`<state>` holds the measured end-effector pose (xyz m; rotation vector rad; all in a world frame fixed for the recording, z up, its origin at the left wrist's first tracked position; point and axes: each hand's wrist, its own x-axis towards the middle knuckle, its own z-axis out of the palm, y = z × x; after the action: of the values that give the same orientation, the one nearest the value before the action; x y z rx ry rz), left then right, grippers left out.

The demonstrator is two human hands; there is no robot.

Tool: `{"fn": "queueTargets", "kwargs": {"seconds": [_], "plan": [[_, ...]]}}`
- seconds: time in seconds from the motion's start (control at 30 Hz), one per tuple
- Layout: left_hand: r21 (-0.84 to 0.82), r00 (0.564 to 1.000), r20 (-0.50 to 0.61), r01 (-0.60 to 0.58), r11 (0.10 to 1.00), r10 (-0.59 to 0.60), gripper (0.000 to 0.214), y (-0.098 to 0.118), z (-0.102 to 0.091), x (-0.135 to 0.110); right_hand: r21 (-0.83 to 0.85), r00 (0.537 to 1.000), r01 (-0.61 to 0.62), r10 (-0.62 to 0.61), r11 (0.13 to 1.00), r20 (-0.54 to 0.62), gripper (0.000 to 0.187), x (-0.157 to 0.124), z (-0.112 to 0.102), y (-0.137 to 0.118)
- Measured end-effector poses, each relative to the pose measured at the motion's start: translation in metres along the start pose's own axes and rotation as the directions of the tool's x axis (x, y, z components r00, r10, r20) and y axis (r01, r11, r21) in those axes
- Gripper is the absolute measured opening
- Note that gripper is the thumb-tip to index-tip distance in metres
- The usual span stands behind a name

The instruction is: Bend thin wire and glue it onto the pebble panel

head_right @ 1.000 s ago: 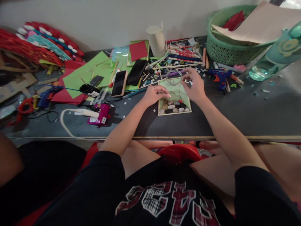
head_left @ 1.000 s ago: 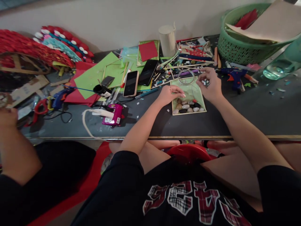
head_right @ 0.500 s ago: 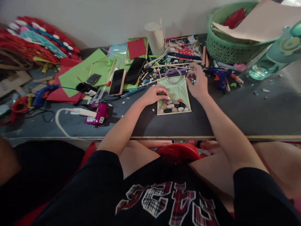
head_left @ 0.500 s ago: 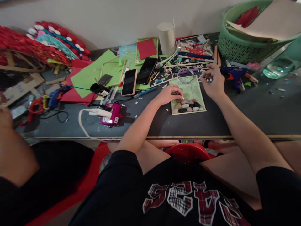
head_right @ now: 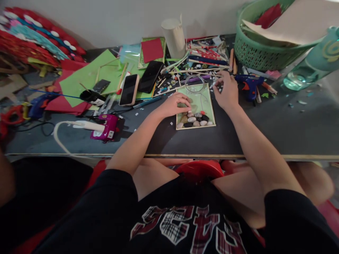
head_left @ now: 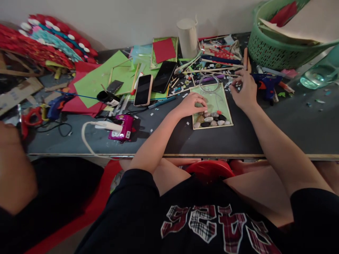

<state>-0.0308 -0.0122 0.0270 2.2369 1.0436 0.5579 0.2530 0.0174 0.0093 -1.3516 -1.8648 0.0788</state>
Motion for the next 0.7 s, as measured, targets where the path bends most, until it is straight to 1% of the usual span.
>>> {"fn": "queueTargets", "kwargs": {"seconds": [0.1, 0.17, 0.23, 0.33, 0.43, 0.5, 0.57, 0.63, 0.7], "plan": [[-0.004, 0.999, -0.015, 0.032, 0.999, -0.032, 0.006, 0.003, 0.001, -0.002, -0.034, 1.000, -0.026, 0.026, 0.999, -0.018, 0.035, 0.000, -0.003, -0.002], [-0.014, 0.999, -0.034, 0.012, 1.000, -0.012, 0.006, 0.001, 0.005, -0.002, -0.051, 0.997, -0.072, 0.071, 0.996, -0.028, 0.030, -0.001, -0.007, -0.004], [-0.040, 0.996, -0.083, -0.017, 0.999, 0.014, 0.011, -0.002, 0.010, -0.002, -0.086, 0.992, -0.120, 0.117, 0.989, -0.040, 0.024, -0.002, -0.012, -0.008], [-0.116, 0.975, -0.222, -0.013, 0.993, -0.013, 0.026, -0.007, 0.016, -0.002, -0.130, 0.984, -0.173, 0.165, 0.976, -0.070, 0.019, -0.003, -0.015, -0.012], [-0.174, 0.923, -0.381, -0.008, 0.985, -0.060, 0.043, -0.012, 0.020, -0.001, -0.102, 0.980, -0.187, 0.178, 0.977, -0.088, 0.024, -0.004, -0.016, -0.014], [-0.173, 0.883, -0.464, -0.014, 0.985, -0.069, 0.048, -0.016, 0.021, 0.001, -0.088, 0.979, -0.177, 0.166, 0.980, -0.114, 0.025, -0.005, -0.017, -0.017], [-0.155, 0.843, -0.531, 0.007, 0.988, -0.090, 0.044, -0.021, 0.021, 0.003, -0.092, 0.985, -0.128, 0.117, 0.987, -0.125, 0.021, -0.006, -0.017, -0.021], [-0.135, 0.810, -0.576, 0.045, 0.990, -0.116, 0.037, -0.025, 0.020, 0.004, -0.099, 0.996, -0.035, 0.026, 0.994, -0.085, 0.018, -0.007, -0.015, -0.028], [-0.106, 0.798, -0.592, 0.059, 0.993, -0.111, 0.029, -0.026, 0.019, 0.005, -0.096, 0.998, 0.058, -0.059, 0.994, 0.002, 0.020, -0.009, -0.011, -0.037]]}}
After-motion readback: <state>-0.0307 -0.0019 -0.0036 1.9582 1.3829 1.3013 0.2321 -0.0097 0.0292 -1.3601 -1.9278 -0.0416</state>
